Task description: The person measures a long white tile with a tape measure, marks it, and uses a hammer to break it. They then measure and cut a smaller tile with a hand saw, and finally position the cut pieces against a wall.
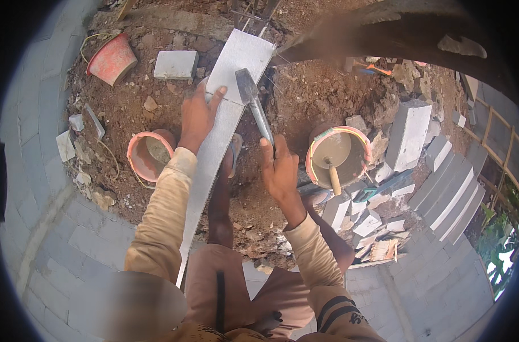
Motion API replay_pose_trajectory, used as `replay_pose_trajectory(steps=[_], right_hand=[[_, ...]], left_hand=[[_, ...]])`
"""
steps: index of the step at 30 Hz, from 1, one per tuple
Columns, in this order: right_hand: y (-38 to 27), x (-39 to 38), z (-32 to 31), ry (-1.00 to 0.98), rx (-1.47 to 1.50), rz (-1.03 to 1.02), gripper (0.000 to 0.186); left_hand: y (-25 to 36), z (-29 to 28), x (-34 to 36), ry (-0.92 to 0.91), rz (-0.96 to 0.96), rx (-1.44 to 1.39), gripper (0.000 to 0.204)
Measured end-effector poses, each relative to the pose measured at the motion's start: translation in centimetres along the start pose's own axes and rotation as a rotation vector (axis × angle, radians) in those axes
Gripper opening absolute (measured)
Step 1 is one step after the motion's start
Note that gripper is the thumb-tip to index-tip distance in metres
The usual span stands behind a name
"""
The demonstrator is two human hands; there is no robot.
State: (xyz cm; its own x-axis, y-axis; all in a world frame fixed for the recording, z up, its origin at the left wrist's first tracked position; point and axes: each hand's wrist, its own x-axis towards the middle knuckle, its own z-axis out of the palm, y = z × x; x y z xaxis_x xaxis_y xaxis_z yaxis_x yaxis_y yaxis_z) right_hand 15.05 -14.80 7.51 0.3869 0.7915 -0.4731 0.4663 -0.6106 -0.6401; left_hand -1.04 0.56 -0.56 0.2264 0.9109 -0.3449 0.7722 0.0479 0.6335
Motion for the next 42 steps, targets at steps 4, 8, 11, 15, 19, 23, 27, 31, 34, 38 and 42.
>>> replay_pose_trajectory(steps=[4, 8, 11, 15, 19, 23, 27, 31, 34, 38, 42], right_hand=[[0.3, -0.2, 0.1, 0.003, -0.008, -0.001, 0.042], [0.1, -0.6, 0.1, 0.018, -0.025, -0.003, 0.036], [-0.3, -1.0, -0.4, 0.025, -0.002, 0.005, 0.036], [-1.5, -1.0, -0.6, 0.097, 0.012, -0.028, 0.036], [-2.7, 1.2, 0.2, 0.202, 0.077, -0.157, 0.041], [-3.0, 2.7, 0.3, 0.093, -0.056, 0.019, 0.041], [-3.0, 2.6, 0.3, 0.097, -0.054, -0.038, 0.041], [-2.9, 2.5, 0.3, 0.120, -0.093, -0.075, 0.039], [-2.6, 2.3, 0.3, 0.087, -0.061, -0.026, 0.041], [-2.3, 1.4, 0.3, 0.148, 0.018, -0.024, 0.048], [-2.2, 1.6, 0.8, 0.188, 0.019, -0.016, 0.046]], left_hand=[[0.2, 0.0, -0.1, -0.011, -0.015, 0.032, 0.073], [0.5, -0.2, -0.1, 0.006, -0.015, 0.040, 0.071], [0.5, -0.2, 0.0, 0.010, -0.013, 0.016, 0.071], [0.3, -0.2, -0.1, 0.026, 0.003, -0.006, 0.072], [0.3, -0.1, 0.0, 0.025, -0.015, 0.037, 0.073], [0.5, -0.3, 0.1, -0.004, -0.030, 0.021, 0.072], [0.4, -0.2, -0.2, 0.032, -0.005, -0.024, 0.071], [0.0, -0.1, -0.1, 0.038, -0.005, -0.018, 0.069], [-0.1, 0.1, 0.0, -0.012, -0.047, -0.020, 0.068], [0.1, 0.1, -0.2, -0.028, -0.078, -0.020, 0.069], [0.4, -0.2, -0.2, -0.002, -0.061, -0.068, 0.069]])
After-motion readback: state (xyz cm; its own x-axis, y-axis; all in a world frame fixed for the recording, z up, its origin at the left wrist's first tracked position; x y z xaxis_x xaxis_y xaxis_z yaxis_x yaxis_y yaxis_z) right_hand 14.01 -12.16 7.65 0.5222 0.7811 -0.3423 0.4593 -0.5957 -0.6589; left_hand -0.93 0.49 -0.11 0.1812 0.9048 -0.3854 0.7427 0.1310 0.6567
